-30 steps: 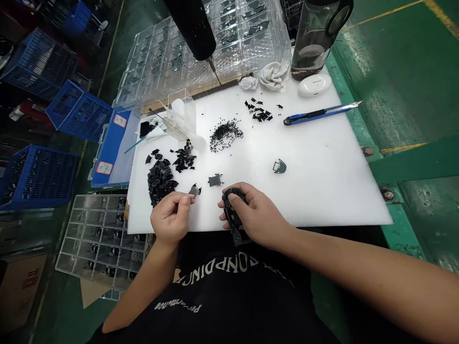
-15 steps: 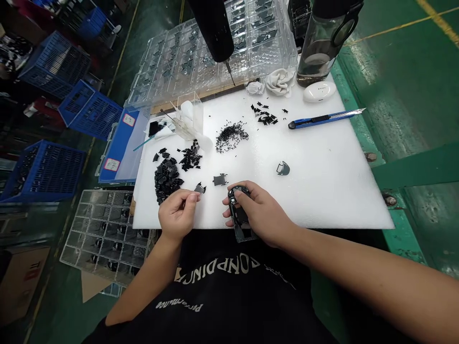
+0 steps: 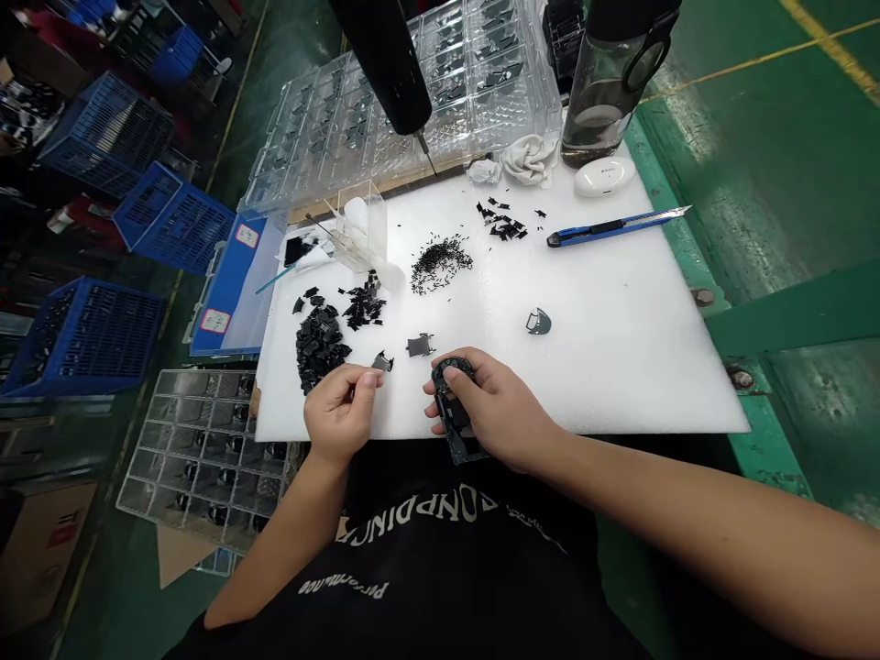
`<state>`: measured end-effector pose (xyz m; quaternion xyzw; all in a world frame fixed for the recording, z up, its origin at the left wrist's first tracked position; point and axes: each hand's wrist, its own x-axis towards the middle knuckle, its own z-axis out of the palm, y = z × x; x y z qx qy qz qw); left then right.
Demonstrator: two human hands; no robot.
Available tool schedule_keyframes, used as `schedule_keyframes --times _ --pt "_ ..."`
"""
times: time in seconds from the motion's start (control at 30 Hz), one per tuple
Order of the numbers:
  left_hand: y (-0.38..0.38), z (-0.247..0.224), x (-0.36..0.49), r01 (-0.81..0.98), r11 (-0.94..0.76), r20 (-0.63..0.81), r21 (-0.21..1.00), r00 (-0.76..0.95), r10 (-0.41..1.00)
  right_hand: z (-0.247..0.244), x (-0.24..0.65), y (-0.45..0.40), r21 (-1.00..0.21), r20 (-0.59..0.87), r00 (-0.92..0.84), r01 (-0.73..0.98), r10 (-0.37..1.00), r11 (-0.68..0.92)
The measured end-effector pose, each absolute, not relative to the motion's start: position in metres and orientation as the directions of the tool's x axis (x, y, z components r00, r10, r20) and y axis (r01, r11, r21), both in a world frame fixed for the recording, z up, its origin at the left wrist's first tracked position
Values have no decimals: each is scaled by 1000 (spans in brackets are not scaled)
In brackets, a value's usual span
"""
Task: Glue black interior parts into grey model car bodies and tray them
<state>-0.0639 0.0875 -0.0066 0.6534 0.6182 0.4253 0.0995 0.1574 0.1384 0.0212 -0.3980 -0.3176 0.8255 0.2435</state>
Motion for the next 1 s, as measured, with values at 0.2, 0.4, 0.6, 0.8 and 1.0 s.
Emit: schedule_keyframes --times 0.2,0.4,0.6,0.8,1.0 --pt "88 -5 -64 731 -196 417 653 -132 899 22 160 145 -646 -531 -579 -197 619 -738" --pt "86 -4 -62 727 -180 404 662 -144 903 23 165 150 -532 -584 -600 -226 547 -816" --pt "94 14 -80 130 -34 96 991 -513 853 24 167 151 -510 -551 -607 -298 572 -807" --pt "147 41 -150 -417 -67 -267 906 -689 674 23 167 152 -561 -499 -615 -308 611 -768" --pt "199 29 -212 -441 -19 -350 897 -736 580 20 167 152 -545 -434 -645 -369 630 -753"
